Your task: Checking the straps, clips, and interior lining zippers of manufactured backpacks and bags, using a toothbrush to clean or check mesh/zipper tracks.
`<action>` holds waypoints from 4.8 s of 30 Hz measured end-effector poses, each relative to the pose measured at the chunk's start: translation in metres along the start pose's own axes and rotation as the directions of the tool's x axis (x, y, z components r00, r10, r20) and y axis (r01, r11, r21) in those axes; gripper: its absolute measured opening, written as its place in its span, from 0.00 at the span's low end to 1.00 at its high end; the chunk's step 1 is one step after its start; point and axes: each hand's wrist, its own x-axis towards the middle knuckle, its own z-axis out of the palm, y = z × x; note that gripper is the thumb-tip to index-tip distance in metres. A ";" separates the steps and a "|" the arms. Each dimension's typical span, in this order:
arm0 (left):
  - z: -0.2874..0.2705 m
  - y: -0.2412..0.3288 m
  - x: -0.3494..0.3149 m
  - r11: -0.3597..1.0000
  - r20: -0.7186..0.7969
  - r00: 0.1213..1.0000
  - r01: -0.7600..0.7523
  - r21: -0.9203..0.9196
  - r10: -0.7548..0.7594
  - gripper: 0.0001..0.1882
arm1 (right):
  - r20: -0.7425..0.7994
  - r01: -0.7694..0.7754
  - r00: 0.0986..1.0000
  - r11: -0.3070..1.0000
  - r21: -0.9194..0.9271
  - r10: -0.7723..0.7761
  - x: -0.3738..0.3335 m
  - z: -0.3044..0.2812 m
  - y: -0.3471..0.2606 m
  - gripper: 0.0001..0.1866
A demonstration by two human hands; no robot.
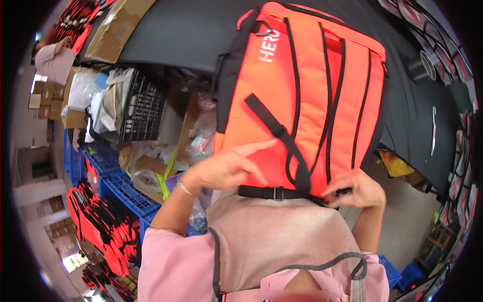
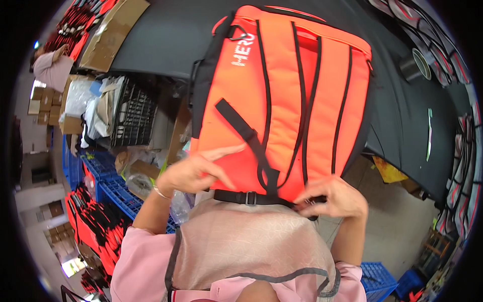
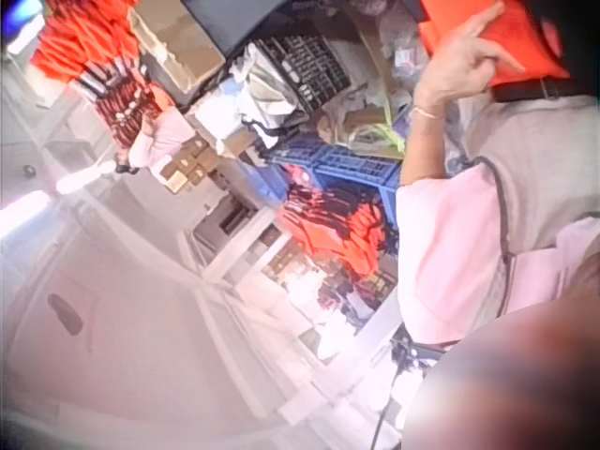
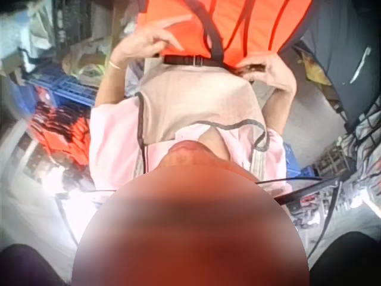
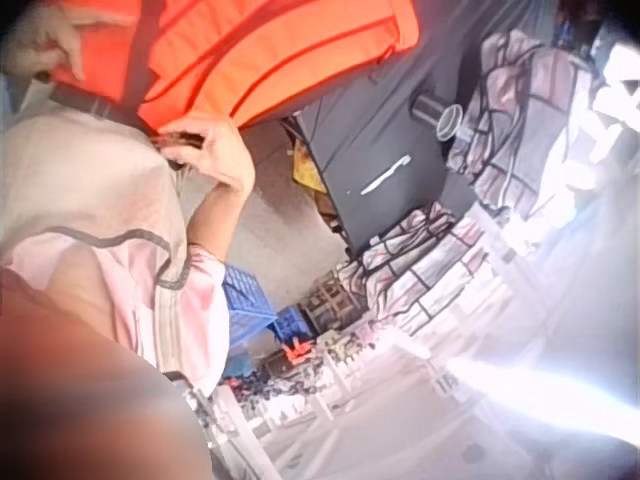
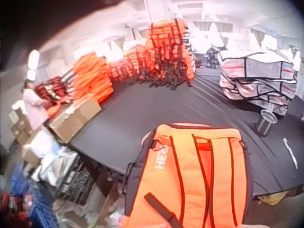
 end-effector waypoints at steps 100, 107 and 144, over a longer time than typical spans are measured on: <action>-0.104 -0.084 0.050 0.936 -0.693 0.644 0.109 -0.334 -0.323 0.10 | -0.565 0.331 0.824 0.781 0.529 0.033 0.242 0.038 0.016 0.12; -0.081 -0.117 0.054 0.424 -0.487 0.792 -0.323 -0.846 -0.369 0.11 | -0.551 0.349 0.835 0.766 0.540 0.008 0.239 0.041 0.017 0.11; -0.060 -0.078 0.003 0.972 -0.927 0.297 0.106 -0.209 -0.232 0.15 | -0.862 0.318 0.507 0.928 0.195 0.007 0.114 -0.045 -0.051 0.08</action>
